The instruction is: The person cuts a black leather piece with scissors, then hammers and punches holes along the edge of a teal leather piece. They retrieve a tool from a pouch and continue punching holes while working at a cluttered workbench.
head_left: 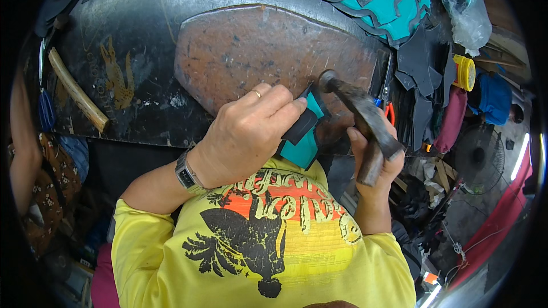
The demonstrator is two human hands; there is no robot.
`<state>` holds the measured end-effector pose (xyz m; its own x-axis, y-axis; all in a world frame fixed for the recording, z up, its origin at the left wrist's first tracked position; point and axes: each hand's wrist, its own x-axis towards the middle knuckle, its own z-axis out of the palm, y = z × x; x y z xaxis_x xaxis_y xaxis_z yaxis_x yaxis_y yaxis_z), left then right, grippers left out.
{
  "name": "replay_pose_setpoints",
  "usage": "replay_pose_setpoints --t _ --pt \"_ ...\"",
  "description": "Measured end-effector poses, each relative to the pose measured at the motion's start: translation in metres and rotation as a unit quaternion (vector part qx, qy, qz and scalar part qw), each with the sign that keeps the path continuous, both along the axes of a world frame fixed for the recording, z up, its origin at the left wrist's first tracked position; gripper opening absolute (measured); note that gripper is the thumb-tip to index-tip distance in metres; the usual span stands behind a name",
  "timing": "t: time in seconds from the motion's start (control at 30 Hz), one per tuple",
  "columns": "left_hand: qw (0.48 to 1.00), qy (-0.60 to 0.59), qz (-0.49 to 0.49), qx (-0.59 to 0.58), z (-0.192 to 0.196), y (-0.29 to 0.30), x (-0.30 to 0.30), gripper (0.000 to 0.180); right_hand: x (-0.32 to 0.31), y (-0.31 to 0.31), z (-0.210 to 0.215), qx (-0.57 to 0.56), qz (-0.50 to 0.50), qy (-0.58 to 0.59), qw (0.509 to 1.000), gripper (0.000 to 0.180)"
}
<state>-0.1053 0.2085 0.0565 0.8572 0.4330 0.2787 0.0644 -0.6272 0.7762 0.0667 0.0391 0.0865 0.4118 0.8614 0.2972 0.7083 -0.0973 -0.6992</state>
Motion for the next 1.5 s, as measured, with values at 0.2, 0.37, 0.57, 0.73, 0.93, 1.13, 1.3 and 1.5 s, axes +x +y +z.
replay_pose_setpoints --t 0.2,0.37,0.57,0.73,0.93,1.13,1.3,1.5 --pt "1.000 -0.001 0.005 0.000 -0.001 -0.001 0.000 0.039 -0.009 -0.008 -0.007 -0.082 -0.012 0.036 0.996 0.043" --pt "1.000 -0.015 0.001 0.010 -0.004 -0.001 -0.001 0.036 -0.010 -0.012 -0.008 -0.089 -0.018 0.090 0.992 0.043" --pt "0.999 -0.029 0.004 0.028 -0.007 -0.002 -0.001 0.025 -0.010 -0.014 -0.002 -0.031 -0.036 0.074 0.996 0.043" --pt "0.998 -0.045 -0.006 0.034 -0.012 0.000 -0.001 0.017 -0.015 -0.007 -0.013 -0.073 -0.002 0.040 0.996 0.039" --pt "0.998 -0.058 -0.006 0.033 -0.015 -0.001 -0.003 0.017 -0.008 -0.010 -0.006 -0.086 -0.017 0.072 0.994 0.042" --pt "0.998 -0.064 0.002 0.024 -0.014 -0.003 -0.002 0.018 -0.012 -0.012 -0.003 -0.019 -0.025 0.125 0.992 0.045" --pt "0.999 -0.049 0.012 0.020 -0.013 -0.001 -0.002 0.019 -0.012 -0.008 -0.008 -0.066 -0.005 0.133 0.989 0.044" --pt "0.998 -0.049 0.027 0.033 -0.011 -0.002 0.000 0.023 -0.014 -0.008 -0.005 -0.120 0.010 0.043 0.992 0.040"
